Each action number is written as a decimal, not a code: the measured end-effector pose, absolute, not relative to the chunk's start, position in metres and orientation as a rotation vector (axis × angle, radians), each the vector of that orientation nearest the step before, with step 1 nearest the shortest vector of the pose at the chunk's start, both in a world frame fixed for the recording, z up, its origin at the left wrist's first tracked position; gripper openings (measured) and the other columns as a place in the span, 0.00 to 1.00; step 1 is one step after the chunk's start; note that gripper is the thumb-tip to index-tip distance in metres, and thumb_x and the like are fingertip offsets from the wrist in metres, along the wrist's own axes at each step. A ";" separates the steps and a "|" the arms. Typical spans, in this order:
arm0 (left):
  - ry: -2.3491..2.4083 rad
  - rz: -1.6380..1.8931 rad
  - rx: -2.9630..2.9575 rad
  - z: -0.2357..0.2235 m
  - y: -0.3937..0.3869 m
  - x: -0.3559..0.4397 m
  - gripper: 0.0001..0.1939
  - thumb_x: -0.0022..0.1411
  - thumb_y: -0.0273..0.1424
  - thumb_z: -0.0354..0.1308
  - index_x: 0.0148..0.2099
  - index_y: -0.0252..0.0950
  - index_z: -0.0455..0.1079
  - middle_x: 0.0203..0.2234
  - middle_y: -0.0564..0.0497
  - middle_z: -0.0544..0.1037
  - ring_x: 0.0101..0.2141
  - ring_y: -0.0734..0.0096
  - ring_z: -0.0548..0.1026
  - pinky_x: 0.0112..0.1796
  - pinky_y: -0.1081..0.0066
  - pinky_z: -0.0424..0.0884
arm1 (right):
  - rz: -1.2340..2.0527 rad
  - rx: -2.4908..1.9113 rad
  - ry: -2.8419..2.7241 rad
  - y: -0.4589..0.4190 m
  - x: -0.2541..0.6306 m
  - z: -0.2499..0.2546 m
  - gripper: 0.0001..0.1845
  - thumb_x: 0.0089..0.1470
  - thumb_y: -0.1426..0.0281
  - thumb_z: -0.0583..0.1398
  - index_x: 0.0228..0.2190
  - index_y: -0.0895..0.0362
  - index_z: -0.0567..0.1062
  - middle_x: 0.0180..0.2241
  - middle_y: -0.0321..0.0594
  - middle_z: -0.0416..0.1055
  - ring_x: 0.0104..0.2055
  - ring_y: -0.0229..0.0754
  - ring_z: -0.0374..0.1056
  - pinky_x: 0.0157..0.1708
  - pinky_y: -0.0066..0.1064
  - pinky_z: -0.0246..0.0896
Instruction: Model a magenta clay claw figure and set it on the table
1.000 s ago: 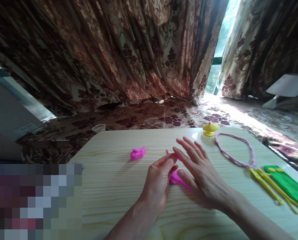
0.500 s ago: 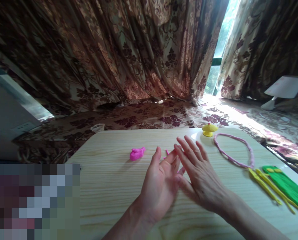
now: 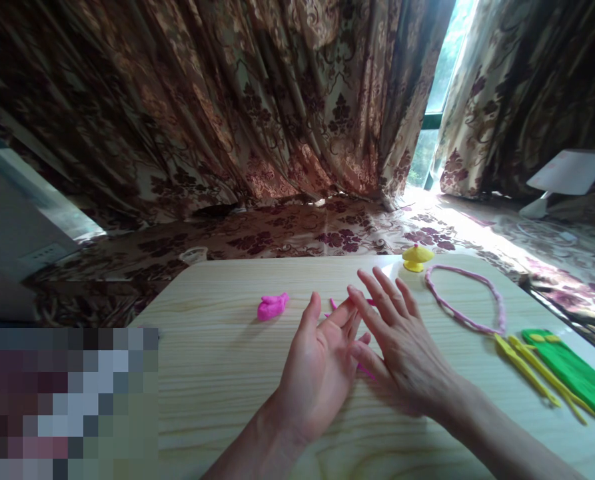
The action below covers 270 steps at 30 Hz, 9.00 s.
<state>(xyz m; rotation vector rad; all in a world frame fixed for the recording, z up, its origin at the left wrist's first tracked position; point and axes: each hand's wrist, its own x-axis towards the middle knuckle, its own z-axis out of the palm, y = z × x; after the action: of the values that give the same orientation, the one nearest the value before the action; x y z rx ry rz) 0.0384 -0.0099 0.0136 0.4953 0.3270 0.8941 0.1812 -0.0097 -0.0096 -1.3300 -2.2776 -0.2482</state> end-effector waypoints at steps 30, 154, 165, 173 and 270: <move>0.602 1.048 0.503 -0.010 -0.001 0.038 0.07 0.55 0.24 0.59 0.38 0.33 0.71 0.33 0.48 0.75 0.40 0.70 0.73 0.41 0.75 0.67 | -0.042 -1.259 -1.965 -0.009 0.181 -0.009 0.13 0.47 0.69 0.62 0.37 0.55 0.69 0.50 0.46 0.61 0.55 0.49 0.56 0.54 0.45 0.51; 0.999 0.630 2.780 -0.011 0.038 -0.023 0.14 0.63 0.32 0.46 0.48 0.40 0.69 0.43 0.45 0.68 0.48 0.59 0.63 0.51 0.53 0.57 | 0.578 -1.438 -1.818 0.041 0.173 -0.039 0.07 0.50 0.72 0.56 0.29 0.57 0.75 0.23 0.34 0.73 0.24 0.37 0.66 0.24 0.25 0.57; 1.096 0.874 2.576 -0.013 0.043 -0.024 0.12 0.62 0.29 0.48 0.45 0.39 0.70 0.39 0.48 0.70 0.45 0.64 0.65 0.49 0.60 0.60 | 0.715 -1.346 -1.745 0.031 0.171 -0.029 0.05 0.52 0.68 0.57 0.32 0.57 0.72 0.25 0.35 0.71 0.25 0.36 0.64 0.23 0.25 0.58; 1.177 1.165 2.173 -0.004 0.031 -0.016 0.13 0.58 0.25 0.54 0.47 0.38 0.70 0.35 0.50 0.74 0.41 0.68 0.69 0.47 0.66 0.64 | 0.784 -1.143 -1.885 0.000 0.163 0.003 0.05 0.56 0.72 0.55 0.33 0.56 0.71 0.31 0.37 0.71 0.33 0.39 0.67 0.33 0.30 0.64; 0.326 0.751 0.630 0.013 -0.020 0.052 0.35 0.61 0.53 0.33 0.53 0.34 0.66 0.49 0.42 0.72 0.51 0.56 0.66 0.51 0.58 0.57 | -0.012 -1.456 -1.971 0.001 0.176 -0.006 0.28 0.61 0.61 0.43 0.61 0.54 0.47 0.64 0.41 0.38 0.65 0.46 0.30 0.61 0.51 0.30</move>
<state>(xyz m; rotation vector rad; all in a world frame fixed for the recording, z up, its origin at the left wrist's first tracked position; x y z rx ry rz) 0.0516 -0.0195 0.0132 0.6301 0.3255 0.7510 0.1757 0.0006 -0.0064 -1.4560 -1.9712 -0.0120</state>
